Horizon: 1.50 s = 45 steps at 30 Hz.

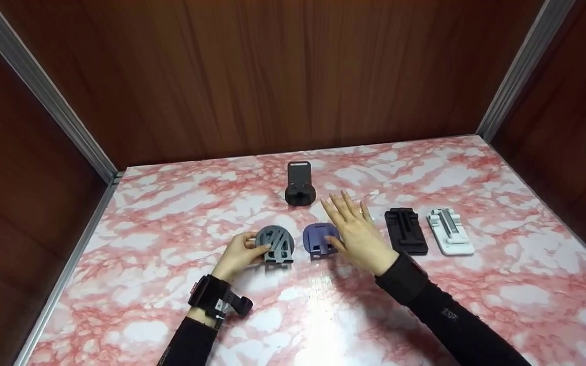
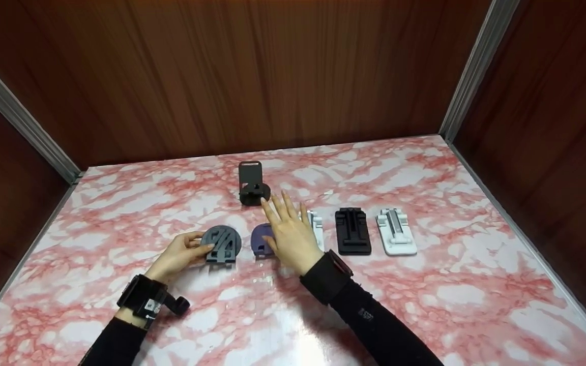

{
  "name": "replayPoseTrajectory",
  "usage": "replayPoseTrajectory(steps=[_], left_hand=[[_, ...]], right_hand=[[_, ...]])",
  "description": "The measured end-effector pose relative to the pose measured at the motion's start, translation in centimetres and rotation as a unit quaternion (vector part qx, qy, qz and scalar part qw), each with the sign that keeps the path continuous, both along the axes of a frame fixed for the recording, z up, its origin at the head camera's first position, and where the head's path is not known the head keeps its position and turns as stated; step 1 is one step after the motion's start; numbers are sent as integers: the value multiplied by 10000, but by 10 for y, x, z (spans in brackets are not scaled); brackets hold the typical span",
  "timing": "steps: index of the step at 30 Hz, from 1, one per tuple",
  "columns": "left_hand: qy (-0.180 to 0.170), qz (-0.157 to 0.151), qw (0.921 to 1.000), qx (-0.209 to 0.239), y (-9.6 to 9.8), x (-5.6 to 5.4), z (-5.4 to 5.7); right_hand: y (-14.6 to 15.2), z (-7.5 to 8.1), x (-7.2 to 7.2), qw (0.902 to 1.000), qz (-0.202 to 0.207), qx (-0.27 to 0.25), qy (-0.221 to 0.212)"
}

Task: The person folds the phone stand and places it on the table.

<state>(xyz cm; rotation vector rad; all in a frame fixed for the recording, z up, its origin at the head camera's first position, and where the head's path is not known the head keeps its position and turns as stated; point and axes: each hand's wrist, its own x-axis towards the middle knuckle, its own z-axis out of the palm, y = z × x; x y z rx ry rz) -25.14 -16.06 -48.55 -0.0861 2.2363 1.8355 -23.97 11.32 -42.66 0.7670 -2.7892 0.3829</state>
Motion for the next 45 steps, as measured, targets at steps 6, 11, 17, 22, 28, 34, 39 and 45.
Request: replayPoseTrajectory(steps=[6,11,17,22,28,34,39,45], left_hand=[[-335,129,9988,319,-1,-1,3],[-352,357,9983,308,-4,0,11],[-170,90,9994,272,-8,2,18],[90,-296,9995,27,-8,7,24],[242,-517,9971,-505,-7,11,31],[652,-758,9863,-1311,-5,16,35],[1135,-1022,9616,-2279,-2,22,42],[1999,-876,9194,-3273,13,32,51]], right_hand=[[4,-3,-1,10000,-29,30,78],[7,-4,-2,9999,-8,25,130],[11,-7,-3,9999,19,2,136],[14,-9,-3,9999,-7,-34,106],[15,-12,-3,10000,-18,-33,56],[19,-10,-4,9999,-139,-67,11],[23,-7,-4,9996,-252,-80,124],[28,-6,-4,9992,-328,-111,178]])
